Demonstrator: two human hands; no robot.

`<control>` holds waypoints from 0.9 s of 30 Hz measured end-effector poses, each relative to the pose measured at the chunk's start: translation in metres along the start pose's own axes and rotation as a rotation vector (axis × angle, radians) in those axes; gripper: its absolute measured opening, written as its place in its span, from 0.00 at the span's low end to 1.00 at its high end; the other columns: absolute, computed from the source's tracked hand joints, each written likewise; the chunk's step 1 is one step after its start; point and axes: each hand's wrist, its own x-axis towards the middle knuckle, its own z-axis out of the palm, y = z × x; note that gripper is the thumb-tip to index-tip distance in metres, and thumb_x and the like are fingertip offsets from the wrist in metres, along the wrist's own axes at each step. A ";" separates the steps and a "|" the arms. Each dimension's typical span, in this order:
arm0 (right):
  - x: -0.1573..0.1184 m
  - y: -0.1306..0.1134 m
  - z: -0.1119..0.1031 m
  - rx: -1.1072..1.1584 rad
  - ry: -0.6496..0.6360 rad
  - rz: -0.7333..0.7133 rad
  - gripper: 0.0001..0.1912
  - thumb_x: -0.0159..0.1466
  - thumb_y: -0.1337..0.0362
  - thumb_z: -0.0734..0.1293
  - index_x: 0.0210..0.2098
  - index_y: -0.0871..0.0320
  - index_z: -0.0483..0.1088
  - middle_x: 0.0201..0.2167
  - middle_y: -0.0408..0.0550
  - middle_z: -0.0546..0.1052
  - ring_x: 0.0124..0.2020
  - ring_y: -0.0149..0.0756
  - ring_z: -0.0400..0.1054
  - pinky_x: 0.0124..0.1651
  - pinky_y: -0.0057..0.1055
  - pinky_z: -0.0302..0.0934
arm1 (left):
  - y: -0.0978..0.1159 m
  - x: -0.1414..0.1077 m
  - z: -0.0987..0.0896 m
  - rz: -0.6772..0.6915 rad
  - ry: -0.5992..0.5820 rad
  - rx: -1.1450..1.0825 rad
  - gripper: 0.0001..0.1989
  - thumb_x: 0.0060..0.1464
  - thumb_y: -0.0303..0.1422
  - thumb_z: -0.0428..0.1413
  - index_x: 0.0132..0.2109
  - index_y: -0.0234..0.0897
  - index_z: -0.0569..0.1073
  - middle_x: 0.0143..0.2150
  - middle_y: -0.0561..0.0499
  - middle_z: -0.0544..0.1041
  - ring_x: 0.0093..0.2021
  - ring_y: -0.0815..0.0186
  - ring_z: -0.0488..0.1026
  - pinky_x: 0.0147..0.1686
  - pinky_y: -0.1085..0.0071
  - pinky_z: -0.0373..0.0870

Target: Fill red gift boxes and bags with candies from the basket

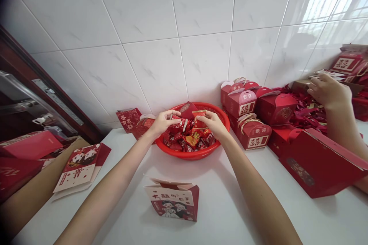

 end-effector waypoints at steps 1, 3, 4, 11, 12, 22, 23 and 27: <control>0.000 0.000 0.000 0.001 -0.008 -0.004 0.17 0.51 0.53 0.76 0.37 0.55 0.78 0.37 0.47 0.83 0.39 0.44 0.77 0.43 0.38 0.70 | 0.000 0.000 -0.002 -0.012 -0.050 0.023 0.22 0.40 0.40 0.66 0.42 0.35 0.77 0.26 0.57 0.71 0.29 0.69 0.68 0.34 0.71 0.66; 0.000 0.000 0.000 -0.002 -0.018 -0.014 0.18 0.51 0.53 0.77 0.37 0.55 0.79 0.37 0.47 0.83 0.38 0.44 0.77 0.42 0.37 0.70 | 0.003 0.000 -0.005 -0.042 -0.215 0.079 0.23 0.42 0.43 0.65 0.45 0.35 0.77 0.29 0.54 0.74 0.32 0.66 0.72 0.35 0.71 0.68; 0.000 0.000 -0.001 -0.005 -0.019 -0.020 0.18 0.50 0.53 0.77 0.37 0.55 0.79 0.37 0.47 0.83 0.39 0.43 0.77 0.43 0.37 0.70 | 0.005 0.000 -0.007 -0.063 -0.300 0.133 0.23 0.44 0.44 0.64 0.46 0.35 0.78 0.32 0.52 0.77 0.34 0.65 0.74 0.37 0.70 0.69; -0.001 -0.001 0.000 -0.014 -0.014 -0.031 0.18 0.51 0.52 0.77 0.36 0.55 0.78 0.37 0.48 0.82 0.39 0.44 0.76 0.45 0.38 0.69 | 0.010 0.007 -0.015 -0.254 -0.555 1.031 0.07 0.47 0.28 0.58 0.32 0.36 0.80 0.36 0.46 0.83 0.37 0.57 0.79 0.37 0.70 0.71; -0.001 -0.001 0.000 -0.018 -0.015 -0.030 0.18 0.51 0.52 0.77 0.36 0.55 0.78 0.37 0.48 0.82 0.39 0.44 0.76 0.45 0.38 0.69 | 0.009 0.009 -0.013 -0.271 -0.573 1.065 0.07 0.44 0.26 0.59 0.32 0.36 0.80 0.36 0.45 0.83 0.37 0.56 0.79 0.36 0.70 0.71; -0.002 0.001 0.005 -0.045 -0.024 -0.029 0.17 0.51 0.52 0.76 0.36 0.55 0.78 0.35 0.47 0.82 0.39 0.43 0.76 0.44 0.38 0.69 | -0.003 0.018 0.013 -0.342 -0.709 1.282 0.16 0.42 0.24 0.60 0.42 0.29 0.80 0.46 0.34 0.82 0.43 0.50 0.80 0.40 0.67 0.76; -0.002 0.001 0.005 -0.043 -0.024 -0.030 0.18 0.51 0.52 0.76 0.36 0.55 0.78 0.35 0.47 0.82 0.39 0.44 0.76 0.44 0.38 0.69 | -0.003 0.018 0.013 -0.335 -0.711 1.282 0.16 0.43 0.24 0.60 0.42 0.29 0.80 0.47 0.33 0.82 0.44 0.50 0.80 0.41 0.67 0.76; -0.002 0.001 0.005 -0.032 0.005 -0.053 0.18 0.51 0.51 0.76 0.37 0.55 0.79 0.37 0.49 0.83 0.41 0.46 0.77 0.47 0.40 0.69 | -0.012 0.020 0.010 -0.295 -0.677 1.256 0.15 0.45 0.26 0.60 0.43 0.29 0.80 0.46 0.33 0.82 0.46 0.49 0.80 0.44 0.66 0.76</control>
